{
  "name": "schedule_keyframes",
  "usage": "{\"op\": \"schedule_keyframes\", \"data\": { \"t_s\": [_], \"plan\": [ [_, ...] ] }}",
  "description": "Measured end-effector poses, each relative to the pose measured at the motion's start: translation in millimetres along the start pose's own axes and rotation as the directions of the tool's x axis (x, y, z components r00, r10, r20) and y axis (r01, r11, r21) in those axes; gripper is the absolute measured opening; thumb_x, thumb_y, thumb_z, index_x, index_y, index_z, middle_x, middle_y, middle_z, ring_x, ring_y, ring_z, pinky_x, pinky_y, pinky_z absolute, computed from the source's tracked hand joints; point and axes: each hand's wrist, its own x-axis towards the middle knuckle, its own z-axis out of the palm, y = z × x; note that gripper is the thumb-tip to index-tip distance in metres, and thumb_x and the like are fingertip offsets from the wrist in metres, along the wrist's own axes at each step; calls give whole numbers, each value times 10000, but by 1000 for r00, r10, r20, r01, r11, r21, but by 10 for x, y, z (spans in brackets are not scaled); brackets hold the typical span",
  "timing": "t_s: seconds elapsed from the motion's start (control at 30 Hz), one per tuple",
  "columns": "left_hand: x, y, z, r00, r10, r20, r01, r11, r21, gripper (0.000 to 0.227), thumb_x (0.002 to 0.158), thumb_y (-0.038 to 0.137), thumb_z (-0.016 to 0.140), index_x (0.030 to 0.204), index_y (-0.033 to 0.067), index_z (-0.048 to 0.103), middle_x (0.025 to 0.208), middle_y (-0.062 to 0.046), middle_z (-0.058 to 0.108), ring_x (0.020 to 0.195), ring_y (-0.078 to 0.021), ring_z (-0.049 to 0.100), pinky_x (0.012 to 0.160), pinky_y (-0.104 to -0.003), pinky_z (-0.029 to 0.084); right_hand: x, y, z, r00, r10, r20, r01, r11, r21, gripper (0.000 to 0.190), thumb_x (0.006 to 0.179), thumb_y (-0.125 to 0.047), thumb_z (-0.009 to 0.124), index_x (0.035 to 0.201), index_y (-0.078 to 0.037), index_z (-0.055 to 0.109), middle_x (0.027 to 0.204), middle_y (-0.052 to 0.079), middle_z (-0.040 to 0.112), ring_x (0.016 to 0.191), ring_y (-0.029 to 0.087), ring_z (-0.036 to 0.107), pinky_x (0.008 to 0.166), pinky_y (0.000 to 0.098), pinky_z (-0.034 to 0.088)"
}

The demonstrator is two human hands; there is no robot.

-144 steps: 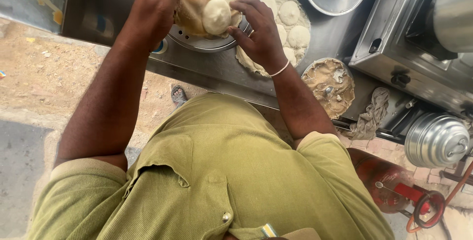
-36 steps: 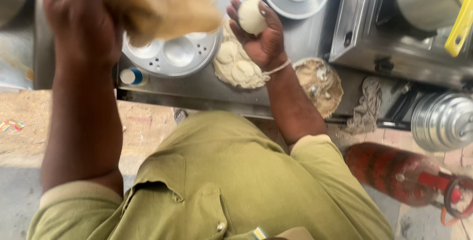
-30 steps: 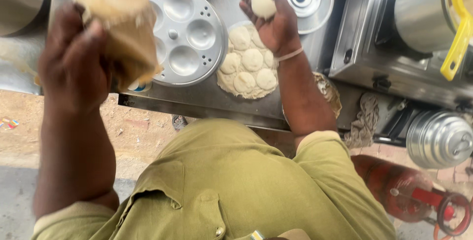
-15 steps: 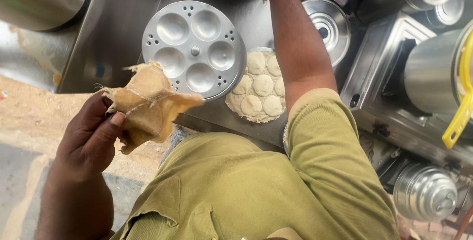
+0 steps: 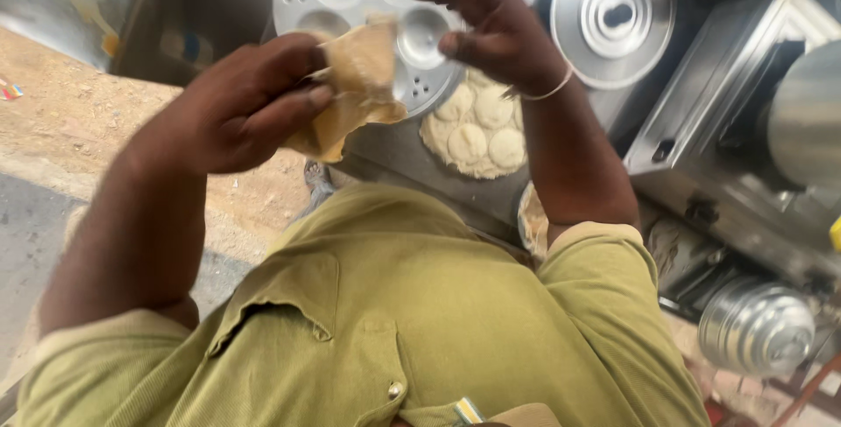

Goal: The person removes cooked dough balls from a perforated metal tray, places them on a cloth, and then arranges raw dough balls into a multi-cavity mold. The person also spreads a thin dough sheet over the mold and handles a cloth covering the dough.

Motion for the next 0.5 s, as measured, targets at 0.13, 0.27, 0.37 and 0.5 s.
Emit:
{"op": "schedule_keyframes", "data": {
  "t_s": [0.13, 0.27, 0.37, 0.5],
  "plan": [
    [106, 0, 75, 985, 8, 171, -16, 999, 45, 235, 1097, 211, 513, 1176, -7, 551, 787, -68, 639, 642, -173, 664, 588, -325, 540, -136, 141, 473, 998, 27, 63, -43, 959, 279, 728, 1004, -396, 821, 1537, -59, 456, 1518, 28, 552, 1436, 141, 536, 1235, 300, 472],
    [67, 64, 75, 978, 57, 199, -71, 996, 59, 204, 1089, 179, 538, 1180, -1, 562, 799, -68, 666, 660, -166, 704, 586, -322, 577, -436, 245, 714, 938, 316, -143, -260, 914, 311, 575, 937, -325, 884, 1306, 32, 625, 1119, 55, 702, 1020, 149, 668, 907, 301, 575],
    [-95, 85, 178, 978, 65, 201, -96, 984, 150, 173, 1053, 182, 596, 1128, 26, 601, 742, -67, 664, 605, -168, 684, 562, -321, 573, -875, 124, 917, 901, 291, -321, -252, 955, 159, 359, 982, -228, 835, 1195, 15, 679, 991, 11, 670, 904, 87, 622, 837, 258, 531],
    [-397, 97, 260, 984, 86, 158, -120, 969, 217, 162, 1002, 168, 658, 1095, 36, 640, 798, -81, 699, 664, -211, 702, 585, -345, 570, -1116, -1, 1190, 942, 62, -329, -89, 994, -69, 132, 1043, -99, 754, 1131, -31, 683, 1024, 30, 643, 879, 103, 612, 775, 249, 515]
  ]
}}
